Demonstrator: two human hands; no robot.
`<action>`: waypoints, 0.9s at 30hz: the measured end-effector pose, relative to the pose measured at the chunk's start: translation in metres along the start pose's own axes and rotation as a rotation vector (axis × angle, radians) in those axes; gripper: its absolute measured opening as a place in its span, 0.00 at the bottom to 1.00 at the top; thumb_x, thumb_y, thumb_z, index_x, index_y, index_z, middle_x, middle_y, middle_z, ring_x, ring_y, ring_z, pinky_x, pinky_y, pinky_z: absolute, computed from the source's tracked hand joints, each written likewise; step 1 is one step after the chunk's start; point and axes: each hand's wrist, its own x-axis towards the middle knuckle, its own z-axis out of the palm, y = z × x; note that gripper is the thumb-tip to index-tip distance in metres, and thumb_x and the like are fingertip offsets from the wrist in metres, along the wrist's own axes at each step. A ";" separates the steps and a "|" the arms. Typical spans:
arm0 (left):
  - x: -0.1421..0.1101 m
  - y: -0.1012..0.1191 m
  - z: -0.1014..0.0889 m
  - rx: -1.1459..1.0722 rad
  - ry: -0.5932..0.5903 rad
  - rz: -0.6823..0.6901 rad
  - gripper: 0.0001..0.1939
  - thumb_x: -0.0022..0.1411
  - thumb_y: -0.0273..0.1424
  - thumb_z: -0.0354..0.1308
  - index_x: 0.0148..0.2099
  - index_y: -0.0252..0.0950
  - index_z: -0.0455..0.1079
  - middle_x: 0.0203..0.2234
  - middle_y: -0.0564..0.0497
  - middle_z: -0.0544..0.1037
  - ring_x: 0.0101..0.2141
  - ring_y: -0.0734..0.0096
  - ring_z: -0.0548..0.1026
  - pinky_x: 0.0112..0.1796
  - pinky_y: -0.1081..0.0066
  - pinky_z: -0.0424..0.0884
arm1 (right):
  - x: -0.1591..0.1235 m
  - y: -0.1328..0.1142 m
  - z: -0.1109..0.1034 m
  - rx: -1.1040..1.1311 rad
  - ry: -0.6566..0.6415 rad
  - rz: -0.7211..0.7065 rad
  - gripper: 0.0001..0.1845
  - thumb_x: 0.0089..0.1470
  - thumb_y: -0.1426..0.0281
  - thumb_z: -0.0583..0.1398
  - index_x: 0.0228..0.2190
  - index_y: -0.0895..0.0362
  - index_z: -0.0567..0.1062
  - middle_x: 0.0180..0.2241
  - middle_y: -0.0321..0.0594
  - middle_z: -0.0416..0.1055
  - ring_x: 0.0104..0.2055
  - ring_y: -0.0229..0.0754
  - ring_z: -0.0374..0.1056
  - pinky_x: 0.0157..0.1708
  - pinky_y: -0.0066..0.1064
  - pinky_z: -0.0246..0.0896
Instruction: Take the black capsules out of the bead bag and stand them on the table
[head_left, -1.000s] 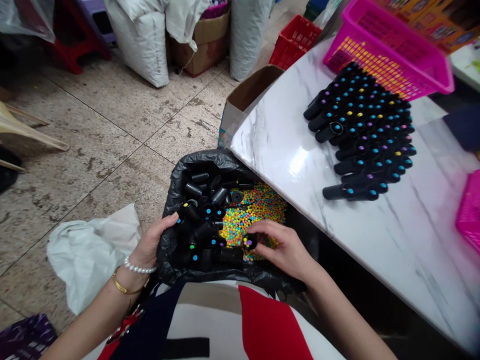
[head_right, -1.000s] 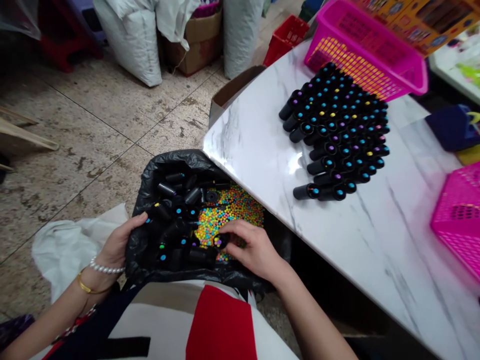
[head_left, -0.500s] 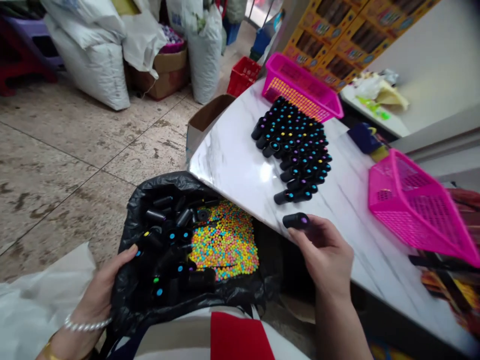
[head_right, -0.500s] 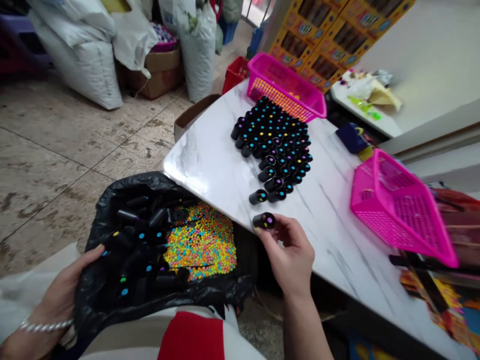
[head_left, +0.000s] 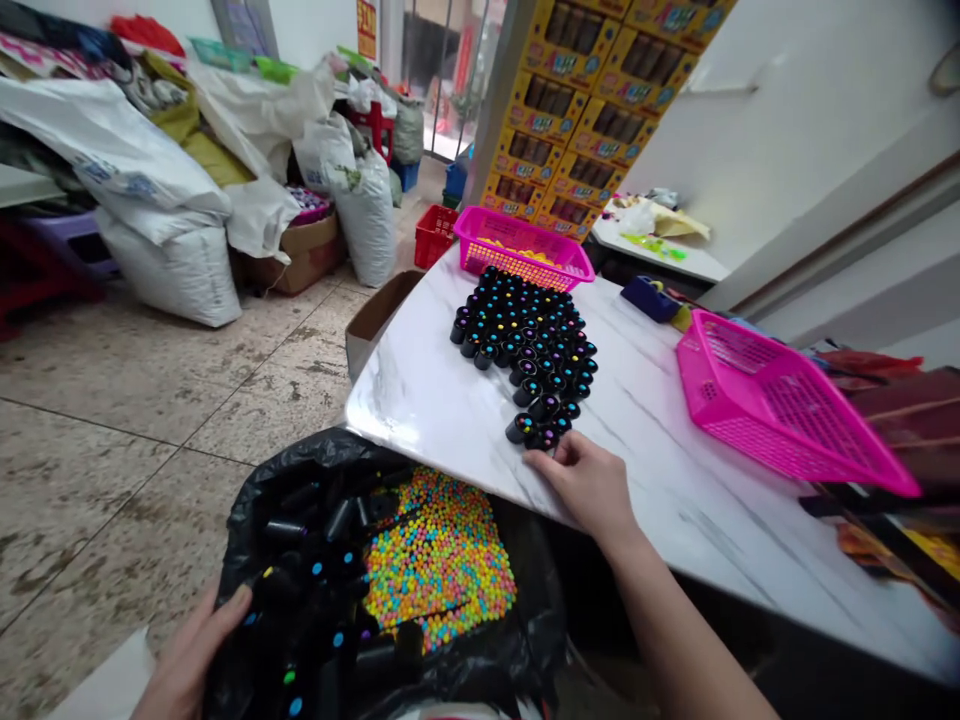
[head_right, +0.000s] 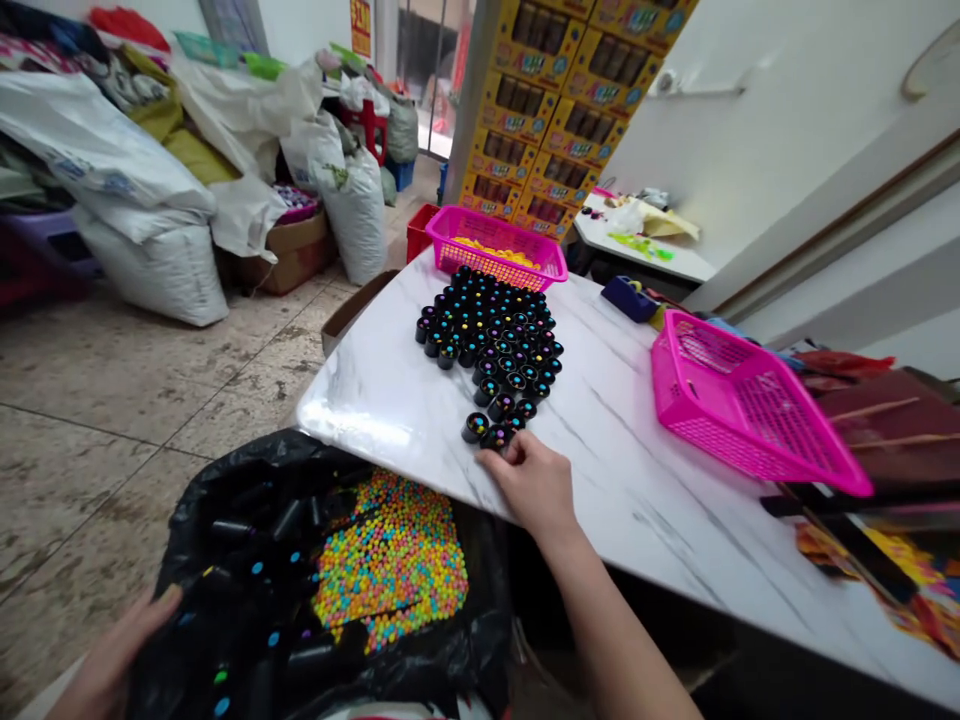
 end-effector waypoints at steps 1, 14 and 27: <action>-0.004 0.003 0.008 -0.052 0.012 -0.005 0.16 0.49 0.52 0.61 0.43 0.70 0.74 0.43 0.73 0.77 0.58 0.61 0.62 0.50 0.71 0.70 | 0.005 0.000 0.001 -0.030 0.006 -0.007 0.23 0.44 0.54 0.65 0.16 0.55 0.62 0.15 0.29 0.63 0.19 0.34 0.59 0.24 0.27 0.52; -0.017 -0.028 0.008 -0.535 -0.116 0.192 0.23 0.47 0.34 0.67 0.48 0.44 0.75 0.44 0.53 0.81 0.51 0.55 0.73 0.45 0.69 0.74 | -0.088 -0.044 0.025 0.056 -0.785 -0.733 0.07 0.59 0.67 0.57 0.36 0.56 0.73 0.32 0.39 0.72 0.32 0.37 0.69 0.31 0.26 0.61; -0.020 -0.028 0.020 -0.507 -0.060 -0.018 0.24 0.53 0.34 0.63 0.52 0.34 0.73 0.24 0.46 0.82 0.26 0.55 0.80 0.29 0.64 0.79 | -0.062 -0.094 0.112 -0.078 -0.589 -0.638 0.27 0.55 0.67 0.59 0.56 0.56 0.62 0.51 0.49 0.67 0.43 0.48 0.70 0.39 0.37 0.67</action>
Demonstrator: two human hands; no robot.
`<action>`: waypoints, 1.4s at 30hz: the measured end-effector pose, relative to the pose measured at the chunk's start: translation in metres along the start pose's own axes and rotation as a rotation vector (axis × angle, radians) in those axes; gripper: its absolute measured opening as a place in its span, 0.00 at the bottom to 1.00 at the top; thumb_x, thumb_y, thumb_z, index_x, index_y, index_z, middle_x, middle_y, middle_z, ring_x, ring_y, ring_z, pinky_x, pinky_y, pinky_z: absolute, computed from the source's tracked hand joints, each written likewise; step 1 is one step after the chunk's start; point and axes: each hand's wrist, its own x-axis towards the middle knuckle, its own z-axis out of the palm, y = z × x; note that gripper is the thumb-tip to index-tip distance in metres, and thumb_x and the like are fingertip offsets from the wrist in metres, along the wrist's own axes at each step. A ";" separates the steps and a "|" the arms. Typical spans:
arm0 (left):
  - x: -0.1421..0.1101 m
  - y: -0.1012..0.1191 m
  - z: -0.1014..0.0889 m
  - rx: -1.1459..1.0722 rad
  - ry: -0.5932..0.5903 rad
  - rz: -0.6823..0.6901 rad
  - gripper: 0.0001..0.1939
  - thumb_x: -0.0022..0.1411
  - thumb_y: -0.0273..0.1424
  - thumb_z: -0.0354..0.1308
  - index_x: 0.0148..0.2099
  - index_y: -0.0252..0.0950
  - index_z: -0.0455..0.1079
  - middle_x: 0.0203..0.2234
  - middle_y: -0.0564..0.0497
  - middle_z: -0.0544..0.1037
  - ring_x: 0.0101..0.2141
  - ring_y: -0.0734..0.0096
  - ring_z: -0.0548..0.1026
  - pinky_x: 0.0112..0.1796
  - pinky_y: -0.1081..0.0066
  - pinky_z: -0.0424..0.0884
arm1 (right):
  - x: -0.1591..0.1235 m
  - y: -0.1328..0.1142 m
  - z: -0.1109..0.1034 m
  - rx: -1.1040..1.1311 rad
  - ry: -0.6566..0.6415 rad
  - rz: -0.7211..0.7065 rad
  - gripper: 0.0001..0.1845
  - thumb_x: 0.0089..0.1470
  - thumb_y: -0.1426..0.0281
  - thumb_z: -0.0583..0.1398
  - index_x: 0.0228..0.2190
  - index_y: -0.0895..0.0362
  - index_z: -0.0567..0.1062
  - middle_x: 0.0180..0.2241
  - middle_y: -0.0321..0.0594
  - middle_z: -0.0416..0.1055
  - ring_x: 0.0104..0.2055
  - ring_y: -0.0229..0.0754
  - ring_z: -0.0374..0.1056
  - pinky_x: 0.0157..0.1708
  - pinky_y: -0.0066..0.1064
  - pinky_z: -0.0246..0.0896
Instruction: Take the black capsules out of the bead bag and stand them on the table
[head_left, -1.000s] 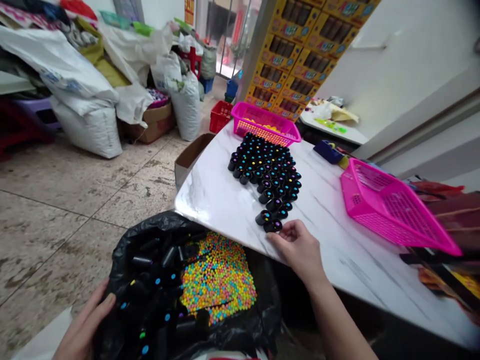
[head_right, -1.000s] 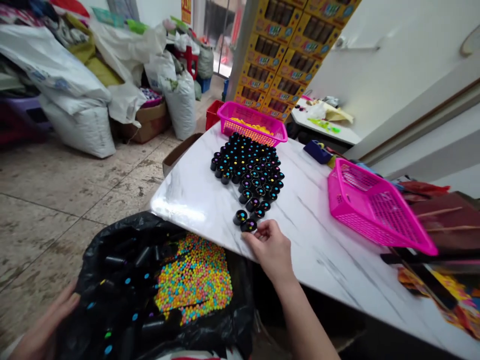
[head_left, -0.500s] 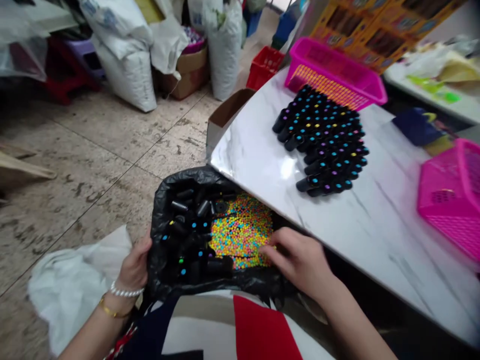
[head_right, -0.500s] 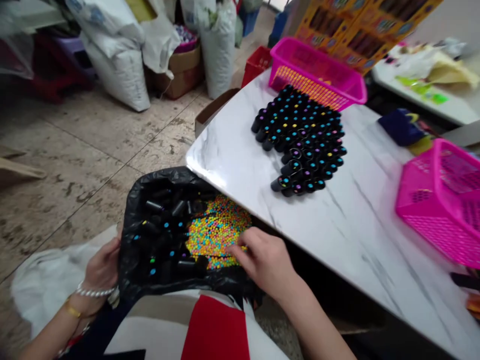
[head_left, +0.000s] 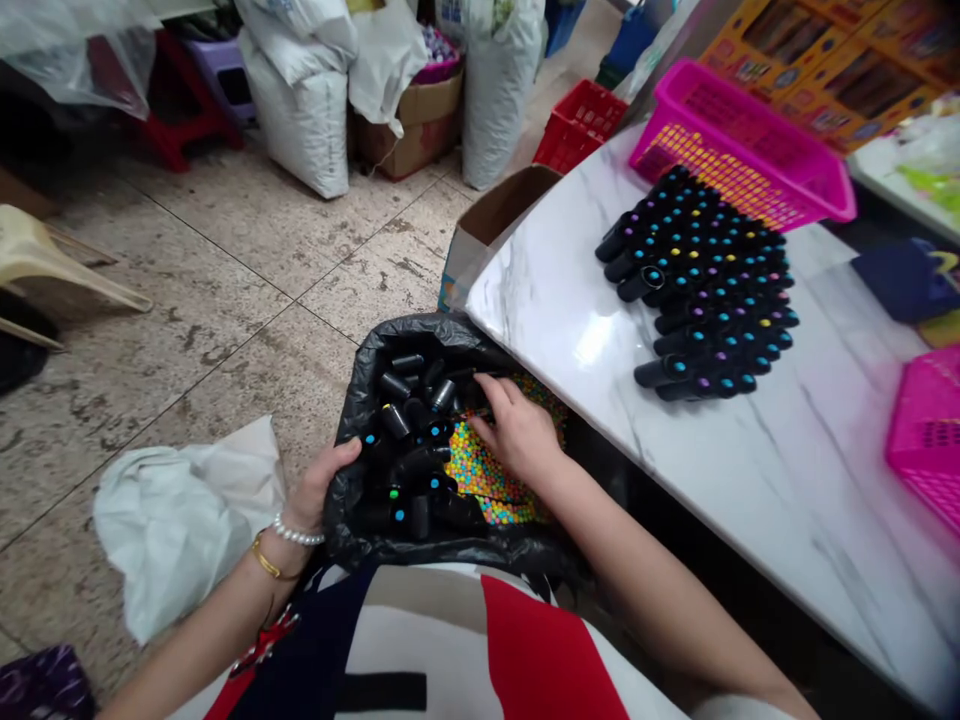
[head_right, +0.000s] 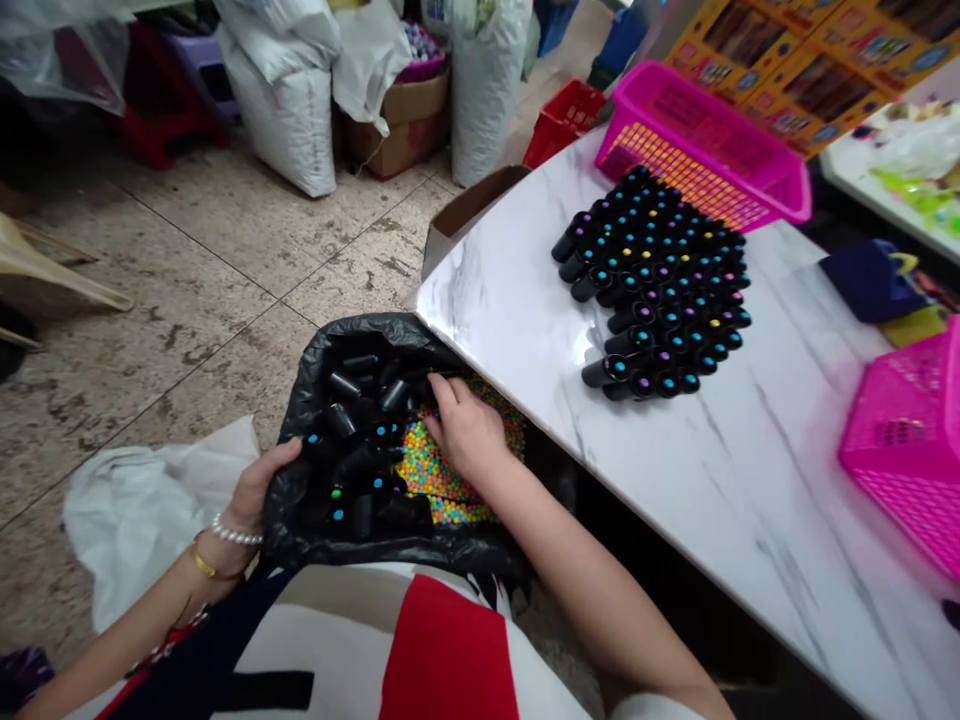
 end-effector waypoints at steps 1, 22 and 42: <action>0.000 0.001 0.000 0.008 -0.006 -0.001 0.23 0.53 0.33 0.63 0.52 0.34 0.73 0.23 0.46 0.82 0.26 0.56 0.80 0.29 0.64 0.79 | 0.006 -0.001 -0.001 0.010 -0.011 -0.007 0.26 0.54 0.66 0.59 0.54 0.57 0.64 0.50 0.49 0.69 0.42 0.48 0.70 0.39 0.37 0.67; 0.008 0.007 -0.007 0.225 -0.073 -0.037 0.18 0.46 0.41 0.68 0.35 0.33 0.79 0.20 0.47 0.81 0.23 0.58 0.79 0.23 0.68 0.76 | -0.054 0.023 -0.003 -0.006 -0.298 -0.529 0.17 0.61 0.69 0.54 0.51 0.53 0.70 0.51 0.47 0.66 0.47 0.45 0.65 0.43 0.35 0.66; 0.001 0.006 -0.005 0.075 -0.012 -0.010 0.23 0.51 0.35 0.65 0.49 0.33 0.75 0.34 0.43 0.83 0.36 0.49 0.80 0.34 0.63 0.79 | -0.062 0.031 -0.019 0.800 -0.233 0.079 0.14 0.54 0.73 0.60 0.44 0.53 0.68 0.43 0.40 0.71 0.36 0.37 0.70 0.36 0.29 0.69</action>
